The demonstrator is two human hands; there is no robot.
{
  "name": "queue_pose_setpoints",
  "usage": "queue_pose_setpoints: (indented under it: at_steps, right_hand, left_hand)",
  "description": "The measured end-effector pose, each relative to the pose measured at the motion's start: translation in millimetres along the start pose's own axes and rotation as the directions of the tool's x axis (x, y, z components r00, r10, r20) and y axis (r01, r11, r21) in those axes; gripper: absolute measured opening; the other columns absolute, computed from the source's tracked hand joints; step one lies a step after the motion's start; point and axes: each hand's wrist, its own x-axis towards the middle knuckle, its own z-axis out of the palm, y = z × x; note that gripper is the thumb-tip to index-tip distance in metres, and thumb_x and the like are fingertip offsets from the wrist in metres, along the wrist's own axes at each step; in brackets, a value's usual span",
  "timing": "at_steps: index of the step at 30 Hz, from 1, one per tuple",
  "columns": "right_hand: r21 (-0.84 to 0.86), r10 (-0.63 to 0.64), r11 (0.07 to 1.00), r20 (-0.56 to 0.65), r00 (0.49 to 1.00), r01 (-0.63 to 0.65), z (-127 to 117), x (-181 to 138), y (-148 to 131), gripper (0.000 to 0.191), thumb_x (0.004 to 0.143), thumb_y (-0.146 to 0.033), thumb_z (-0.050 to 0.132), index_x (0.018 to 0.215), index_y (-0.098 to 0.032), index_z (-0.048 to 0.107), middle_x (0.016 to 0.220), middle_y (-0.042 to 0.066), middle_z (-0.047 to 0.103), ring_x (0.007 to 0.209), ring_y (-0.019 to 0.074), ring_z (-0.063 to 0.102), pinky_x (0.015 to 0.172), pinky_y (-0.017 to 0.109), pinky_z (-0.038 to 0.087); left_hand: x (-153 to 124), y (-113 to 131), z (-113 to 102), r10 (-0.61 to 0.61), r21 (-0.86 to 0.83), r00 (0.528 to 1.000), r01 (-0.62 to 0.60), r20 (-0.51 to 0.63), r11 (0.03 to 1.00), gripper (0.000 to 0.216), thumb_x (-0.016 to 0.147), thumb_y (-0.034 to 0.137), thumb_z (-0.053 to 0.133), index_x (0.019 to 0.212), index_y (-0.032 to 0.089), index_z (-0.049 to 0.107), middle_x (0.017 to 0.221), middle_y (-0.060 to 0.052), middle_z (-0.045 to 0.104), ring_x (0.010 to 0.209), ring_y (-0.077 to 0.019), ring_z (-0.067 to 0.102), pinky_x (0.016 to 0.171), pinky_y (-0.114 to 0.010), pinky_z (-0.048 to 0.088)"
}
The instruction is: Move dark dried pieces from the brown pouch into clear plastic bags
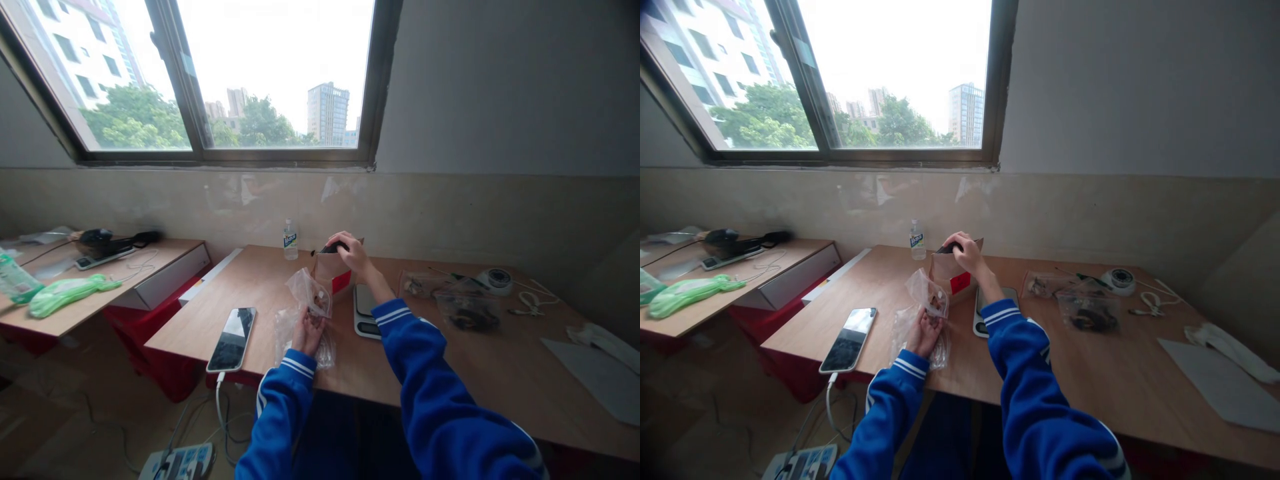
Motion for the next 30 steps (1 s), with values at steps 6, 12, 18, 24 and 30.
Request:
queue_pose_setpoints:
  at_steps: [6, 12, 18, 24, 30]
  right_hand:
    - [-0.207, 0.019, 0.978, 0.028, 0.999, -0.013, 3.2, -12.0, -2.0, 0.029, 0.086, -0.017, 0.035, 0.102, -0.021, 0.059, 0.117, 0.007, 0.063, 0.117, 0.0198, 0.051, 0.108, 0.048, 0.017]
    - [-0.291, -0.051, 0.956, -0.249, 0.967, -0.025, 8.9, -39.6, -22.6, 0.028, 0.086, -0.019, 0.038, 0.11, -0.021, 0.053, 0.121, 0.01, 0.057, 0.118, 0.0222, 0.046, 0.102, 0.042, 0.028]
    - [-0.114, 0.061, 0.992, -0.012, 0.998, -0.062, 45.2, -96.4, -36.3, 0.02, 0.081, -0.011, 0.04, 0.072, -0.021, 0.055, 0.074, 0.003, 0.058, 0.075, 0.0182, 0.053, 0.075, 0.03, 0.043]
    - [0.038, 0.208, 0.974, 0.256, 0.944, -0.225, 64.4, -114.1, -20.4, 0.027, 0.08, -0.012, 0.048, 0.103, -0.021, 0.06, 0.103, 0.005, 0.062, 0.098, 0.0195, 0.054, 0.09, 0.035, 0.041]
    - [0.226, 0.247, 0.906, 0.404, 0.881, -0.357, 42.6, -117.4, -35.0, 0.03, 0.079, -0.031, 0.062, 0.108, -0.024, 0.059, 0.108, 0.005, 0.063, 0.097, 0.0197, 0.059, 0.088, 0.034, 0.044]
  left_hand:
    - [-0.4, -0.2, 0.4, 0.005, 0.006, 1.0, -0.005, 0.009, 1.0, 0.018, 0.089, 0.025, 0.049, 0.091, 0.014, 0.063, 0.083, -0.005, 0.07, 0.069, -0.0112, 0.064, 0.066, -0.022, 0.051]
    - [-2.9, -0.6, 4.6, 0.035, 0.027, 0.999, -0.034, -0.013, 0.999, 0.018, 0.09, 0.026, 0.048, 0.091, 0.015, 0.062, 0.08, -0.004, 0.07, 0.068, -0.0108, 0.064, 0.065, -0.021, 0.052]
    - [-4.0, -2.6, 6.1, 0.046, 0.07, 0.999, -0.045, -0.011, 0.997, 0.012, 0.088, 0.022, 0.05, 0.092, 0.019, 0.061, 0.077, -0.002, 0.069, 0.071, -0.0099, 0.065, 0.068, -0.019, 0.053]
    - [-0.6, -4.6, 1.8, 0.125, 0.104, 0.992, -0.121, -0.028, 0.987, 0.019, 0.09, 0.025, 0.045, 0.097, 0.017, 0.061, 0.091, -0.005, 0.069, 0.087, -0.0121, 0.065, 0.081, -0.02, 0.051]
    - [2.6, -7.0, -3.9, 0.154, 0.167, 0.988, -0.156, 0.023, 0.973, 0.018, 0.088, 0.021, 0.048, 0.099, 0.016, 0.062, 0.091, -0.007, 0.07, 0.086, -0.0151, 0.066, 0.077, -0.021, 0.053]
